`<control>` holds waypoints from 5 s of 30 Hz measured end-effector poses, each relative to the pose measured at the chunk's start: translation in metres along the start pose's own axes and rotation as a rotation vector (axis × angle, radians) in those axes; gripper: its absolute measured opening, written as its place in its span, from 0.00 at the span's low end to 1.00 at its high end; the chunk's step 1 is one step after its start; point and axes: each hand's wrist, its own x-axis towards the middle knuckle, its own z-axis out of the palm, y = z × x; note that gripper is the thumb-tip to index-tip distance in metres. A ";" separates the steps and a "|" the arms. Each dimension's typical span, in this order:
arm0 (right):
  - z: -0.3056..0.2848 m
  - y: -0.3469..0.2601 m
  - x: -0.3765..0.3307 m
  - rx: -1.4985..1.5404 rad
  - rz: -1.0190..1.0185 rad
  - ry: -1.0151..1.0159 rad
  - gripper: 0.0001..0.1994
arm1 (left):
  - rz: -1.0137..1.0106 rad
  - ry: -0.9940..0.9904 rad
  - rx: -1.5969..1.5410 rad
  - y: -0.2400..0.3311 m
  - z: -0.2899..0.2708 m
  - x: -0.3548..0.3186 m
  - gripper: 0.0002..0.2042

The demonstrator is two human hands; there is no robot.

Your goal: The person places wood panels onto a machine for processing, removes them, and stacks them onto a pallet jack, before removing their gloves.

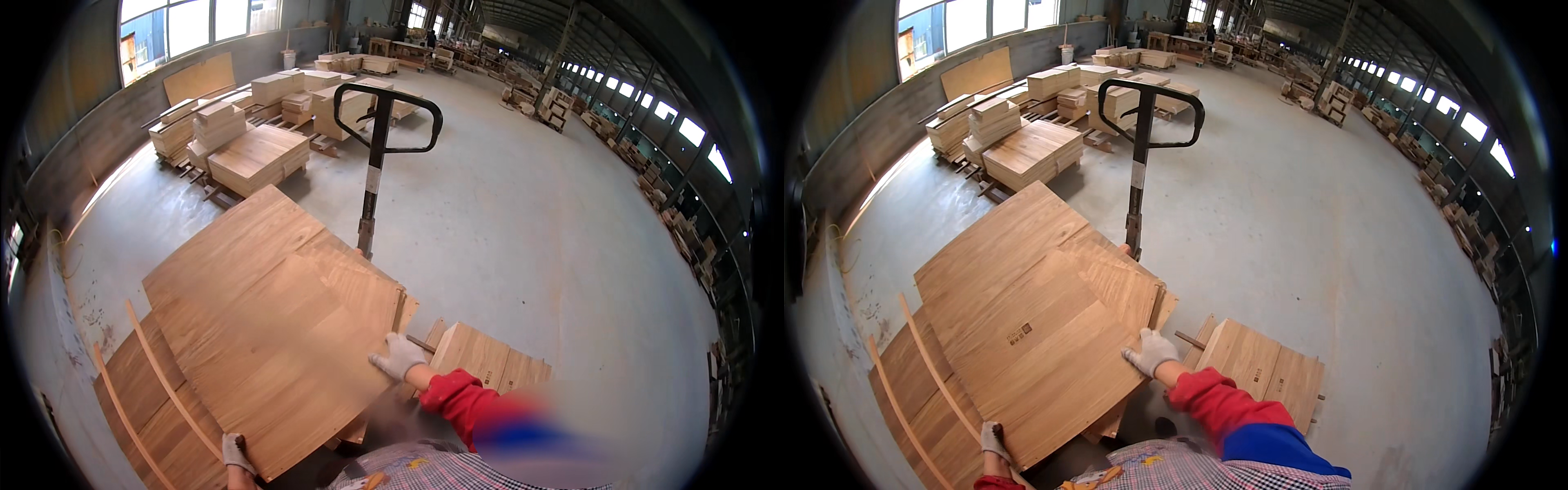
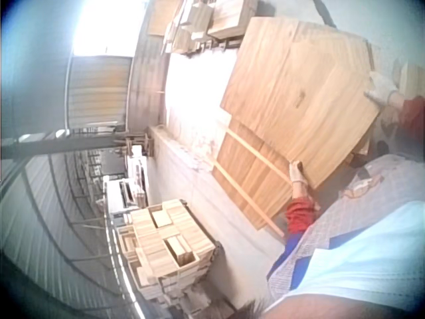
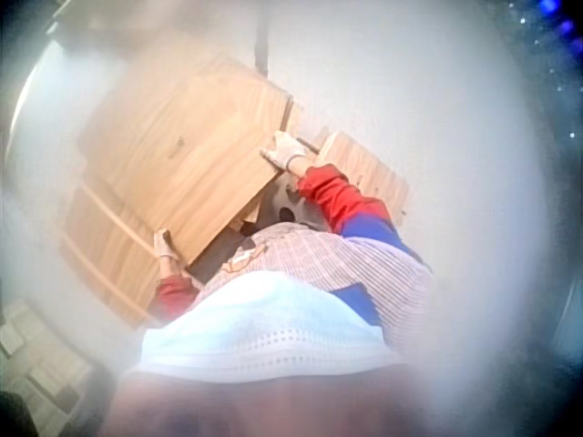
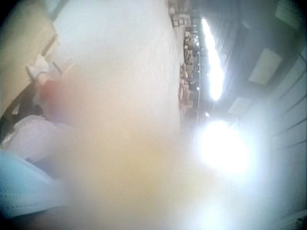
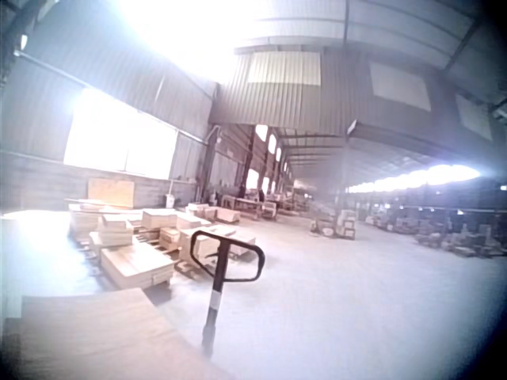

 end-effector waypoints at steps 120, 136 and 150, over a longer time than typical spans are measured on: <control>-0.051 -0.020 -0.059 0.880 -0.534 0.422 0.22 | 0.890 -0.272 0.739 0.113 0.023 0.017 0.50; -0.034 -0.011 -0.055 0.730 -0.480 0.535 0.26 | 0.950 -0.135 0.503 0.121 0.092 -0.054 0.36; -0.042 -0.022 -0.069 0.752 -0.562 0.594 0.24 | 0.876 -0.107 0.392 0.105 0.085 -0.040 0.24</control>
